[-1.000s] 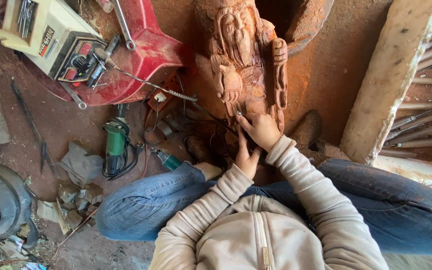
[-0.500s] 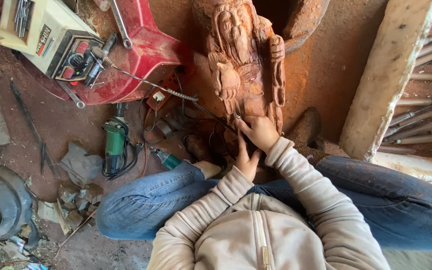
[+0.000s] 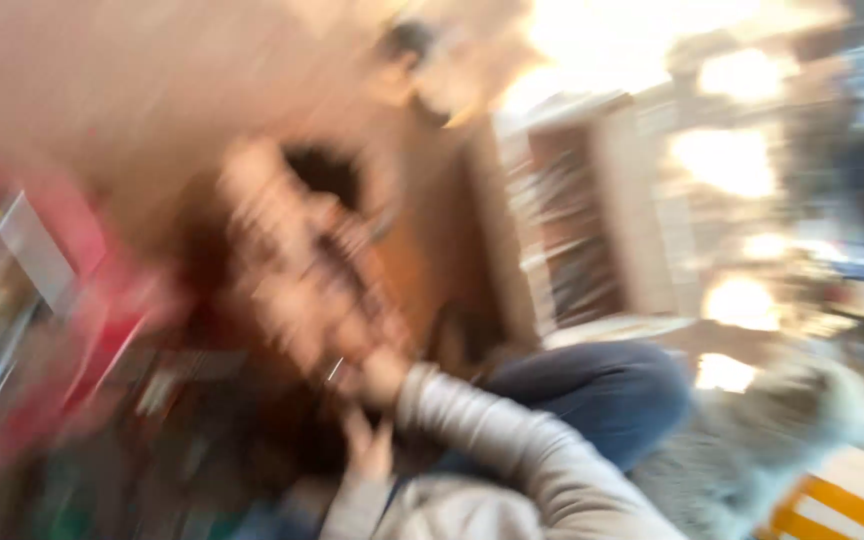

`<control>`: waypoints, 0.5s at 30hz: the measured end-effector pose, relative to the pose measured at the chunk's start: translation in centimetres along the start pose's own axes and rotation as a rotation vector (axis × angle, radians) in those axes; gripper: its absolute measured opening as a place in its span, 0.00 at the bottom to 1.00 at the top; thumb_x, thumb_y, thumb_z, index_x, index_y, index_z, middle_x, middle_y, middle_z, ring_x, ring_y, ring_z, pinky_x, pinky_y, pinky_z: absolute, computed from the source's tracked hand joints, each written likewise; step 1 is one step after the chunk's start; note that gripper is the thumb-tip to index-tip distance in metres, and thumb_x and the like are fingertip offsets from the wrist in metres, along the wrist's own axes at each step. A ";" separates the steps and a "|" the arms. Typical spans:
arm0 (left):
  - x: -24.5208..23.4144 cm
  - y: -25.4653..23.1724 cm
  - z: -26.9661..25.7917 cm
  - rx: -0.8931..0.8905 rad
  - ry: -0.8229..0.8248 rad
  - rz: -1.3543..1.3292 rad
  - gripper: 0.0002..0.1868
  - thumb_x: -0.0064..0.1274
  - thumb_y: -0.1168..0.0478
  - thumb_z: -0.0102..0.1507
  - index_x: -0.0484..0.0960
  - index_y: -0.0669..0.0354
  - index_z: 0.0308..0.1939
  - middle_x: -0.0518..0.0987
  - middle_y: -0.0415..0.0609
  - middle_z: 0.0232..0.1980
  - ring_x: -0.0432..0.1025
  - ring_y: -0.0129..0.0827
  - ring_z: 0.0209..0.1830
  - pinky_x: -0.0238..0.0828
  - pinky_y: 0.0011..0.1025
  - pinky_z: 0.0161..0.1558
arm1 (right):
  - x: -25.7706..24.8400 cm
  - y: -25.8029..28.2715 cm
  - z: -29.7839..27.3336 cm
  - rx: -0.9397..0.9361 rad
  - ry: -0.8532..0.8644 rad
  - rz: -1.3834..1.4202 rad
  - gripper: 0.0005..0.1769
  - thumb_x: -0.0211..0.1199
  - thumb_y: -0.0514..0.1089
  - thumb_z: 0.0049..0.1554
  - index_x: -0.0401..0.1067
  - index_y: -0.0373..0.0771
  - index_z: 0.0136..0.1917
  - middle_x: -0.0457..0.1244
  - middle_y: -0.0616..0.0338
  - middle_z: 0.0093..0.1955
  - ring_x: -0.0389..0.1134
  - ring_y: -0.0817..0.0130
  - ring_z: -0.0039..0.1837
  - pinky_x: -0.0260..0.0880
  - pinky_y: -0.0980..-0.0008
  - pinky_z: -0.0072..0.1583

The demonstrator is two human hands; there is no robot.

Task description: Using a handheld electric rotary tool to carve intricate details and textures into a wooden statue of a figure.

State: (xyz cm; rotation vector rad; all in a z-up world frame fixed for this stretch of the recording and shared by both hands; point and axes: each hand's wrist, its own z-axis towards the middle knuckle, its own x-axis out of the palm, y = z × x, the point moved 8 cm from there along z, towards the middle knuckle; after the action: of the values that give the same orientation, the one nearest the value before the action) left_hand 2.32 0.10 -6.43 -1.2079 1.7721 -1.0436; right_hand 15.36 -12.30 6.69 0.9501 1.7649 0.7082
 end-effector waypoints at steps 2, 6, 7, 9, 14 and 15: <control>-0.1 -1.6 0.8 0.090 0.012 0.051 0.54 0.56 0.59 0.58 0.39 0.57 0.80 0.43 0.58 0.83 0.44 0.48 0.81 0.40 0.41 0.75 | 0.2 -1.0 -0.6 -0.020 -0.011 -0.051 0.17 0.60 0.55 0.58 0.76 0.40 0.50 0.69 0.52 0.44 0.68 0.56 0.41 0.72 0.61 0.44; -1.2 0.8 1.4 0.106 -0.142 0.024 0.54 0.59 0.66 0.55 0.46 0.54 0.81 0.62 0.62 0.77 0.65 0.51 0.70 0.64 0.40 0.64 | 1.2 -0.8 -0.9 -0.055 0.121 -0.014 0.24 0.53 0.58 0.64 0.76 0.35 0.44 0.68 0.48 0.38 0.66 0.52 0.36 0.70 0.60 0.45; -1.1 1.4 1.4 0.111 -0.156 0.012 0.54 0.59 0.66 0.55 0.46 0.54 0.81 0.62 0.62 0.77 0.65 0.51 0.70 0.64 0.40 0.64 | 0.9 -0.6 -1.1 -0.065 0.129 -0.028 0.24 0.53 0.58 0.64 0.76 0.35 0.44 0.68 0.48 0.38 0.66 0.52 0.36 0.70 0.60 0.45; -0.9 3.6 1.9 -0.064 -0.135 0.237 0.51 0.57 0.50 0.56 0.51 0.49 0.81 0.69 0.59 0.73 0.73 0.53 0.62 0.72 0.40 0.57 | -0.7 0.1 -0.9 -0.063 0.043 0.055 0.20 0.57 0.55 0.65 0.77 0.35 0.46 0.68 0.51 0.37 0.64 0.59 0.34 0.69 0.63 0.42; 0.2 0.3 3.8 0.300 -0.160 0.064 0.50 0.57 0.64 0.56 0.48 0.58 0.80 0.58 0.59 0.79 0.60 0.46 0.75 0.56 0.37 0.70 | -0.9 0.1 -0.8 -0.013 0.092 0.078 0.24 0.56 0.58 0.67 0.77 0.35 0.47 0.67 0.54 0.36 0.64 0.63 0.35 0.68 0.65 0.41; 0.5 0.1 4.1 0.336 -0.135 0.047 0.51 0.57 0.65 0.57 0.46 0.58 0.80 0.57 0.60 0.80 0.60 0.46 0.75 0.57 0.37 0.70 | -0.9 0.0 -0.8 -0.005 0.098 0.105 0.24 0.57 0.59 0.67 0.79 0.35 0.50 0.69 0.55 0.39 0.66 0.64 0.37 0.69 0.66 0.43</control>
State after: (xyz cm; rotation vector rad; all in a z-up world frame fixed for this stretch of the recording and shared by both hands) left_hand 5.84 -1.20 -8.17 -0.9979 1.4459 -1.1496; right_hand 14.86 -13.04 7.40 1.0259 1.8079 0.8382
